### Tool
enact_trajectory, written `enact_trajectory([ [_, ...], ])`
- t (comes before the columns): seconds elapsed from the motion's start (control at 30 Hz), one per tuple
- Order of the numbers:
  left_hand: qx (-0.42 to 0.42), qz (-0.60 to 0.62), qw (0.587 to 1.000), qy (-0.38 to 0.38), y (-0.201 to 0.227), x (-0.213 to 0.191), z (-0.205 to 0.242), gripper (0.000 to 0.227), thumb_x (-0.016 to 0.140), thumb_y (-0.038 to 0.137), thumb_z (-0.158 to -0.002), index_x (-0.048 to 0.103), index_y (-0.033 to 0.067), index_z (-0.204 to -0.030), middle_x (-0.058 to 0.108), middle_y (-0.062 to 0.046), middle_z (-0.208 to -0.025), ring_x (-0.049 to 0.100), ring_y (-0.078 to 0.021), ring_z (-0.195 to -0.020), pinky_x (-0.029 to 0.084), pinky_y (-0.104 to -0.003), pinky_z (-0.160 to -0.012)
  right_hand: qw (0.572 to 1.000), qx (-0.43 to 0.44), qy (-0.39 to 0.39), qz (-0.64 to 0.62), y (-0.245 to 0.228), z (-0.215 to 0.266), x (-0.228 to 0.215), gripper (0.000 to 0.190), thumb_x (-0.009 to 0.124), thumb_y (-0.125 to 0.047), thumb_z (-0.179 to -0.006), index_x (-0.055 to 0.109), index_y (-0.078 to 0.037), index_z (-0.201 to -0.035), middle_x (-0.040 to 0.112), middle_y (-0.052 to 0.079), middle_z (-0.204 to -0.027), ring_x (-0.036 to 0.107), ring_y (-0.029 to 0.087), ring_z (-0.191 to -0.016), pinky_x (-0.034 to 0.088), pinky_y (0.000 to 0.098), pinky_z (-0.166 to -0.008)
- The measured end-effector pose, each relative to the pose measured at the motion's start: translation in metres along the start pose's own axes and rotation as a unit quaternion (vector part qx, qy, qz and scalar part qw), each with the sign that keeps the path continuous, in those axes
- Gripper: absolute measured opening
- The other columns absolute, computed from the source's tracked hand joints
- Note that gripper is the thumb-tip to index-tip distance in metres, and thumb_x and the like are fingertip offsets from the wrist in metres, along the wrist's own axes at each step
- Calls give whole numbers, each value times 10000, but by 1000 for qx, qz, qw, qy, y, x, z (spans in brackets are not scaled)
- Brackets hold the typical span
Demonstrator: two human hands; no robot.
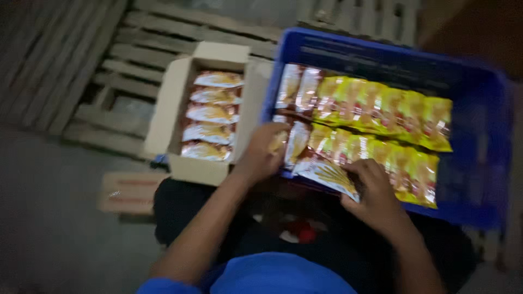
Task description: The person transfers packets of snacks from a blue crate into a cardboard box. They arrange the packets neatly in rows inside the box and then close the box flaps.
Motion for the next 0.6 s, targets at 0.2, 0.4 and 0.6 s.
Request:
enact_trajectory([
  [0.2, -1, -77, 981, -178, 48, -6, 40, 845, 812, 497, -805, 505, 47, -1451, 545, -218, -1439, 473, -437, -1365, 338, -533, -1162, 997, -51, -45, -28, -19, -9, 34, 702, 851, -192, -605, 674, -164, -1284, 621, 100, -1065, 632, 378, -1070, 447, 482, -977],
  [0.4, 15, -193, 941, -277, 59, -17, 56, 760, 892, 233, -743, 554, -6, -1379, 619, -208, -1304, 575, -409, -1243, 465, -488, -1092, 992, -99, -77, -28, -75, -32, 50, 643, 857, -163, -640, 674, -145, -1257, 623, 113, -1055, 645, 413, -1041, 465, 507, -948],
  [0.6, 13, -241, 928, -283, 61, -33, 64, 704, 880, 310, -720, 580, 55, -1304, 641, -136, -1232, 596, -355, -1188, 458, -495, -1007, 982, -165, -94, 8, -95, -41, 68, 648, 846, -265, -656, 666, -153, -1269, 634, 110, -1114, 635, 374, -1054, 462, 492, -933],
])
Point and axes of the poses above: each hand's wrist, its own z-axis away from the middle knuckle, its own x-axis out of the palm, y = z × x, the point moved 8 cm from there along -z, towards the middle knuckle
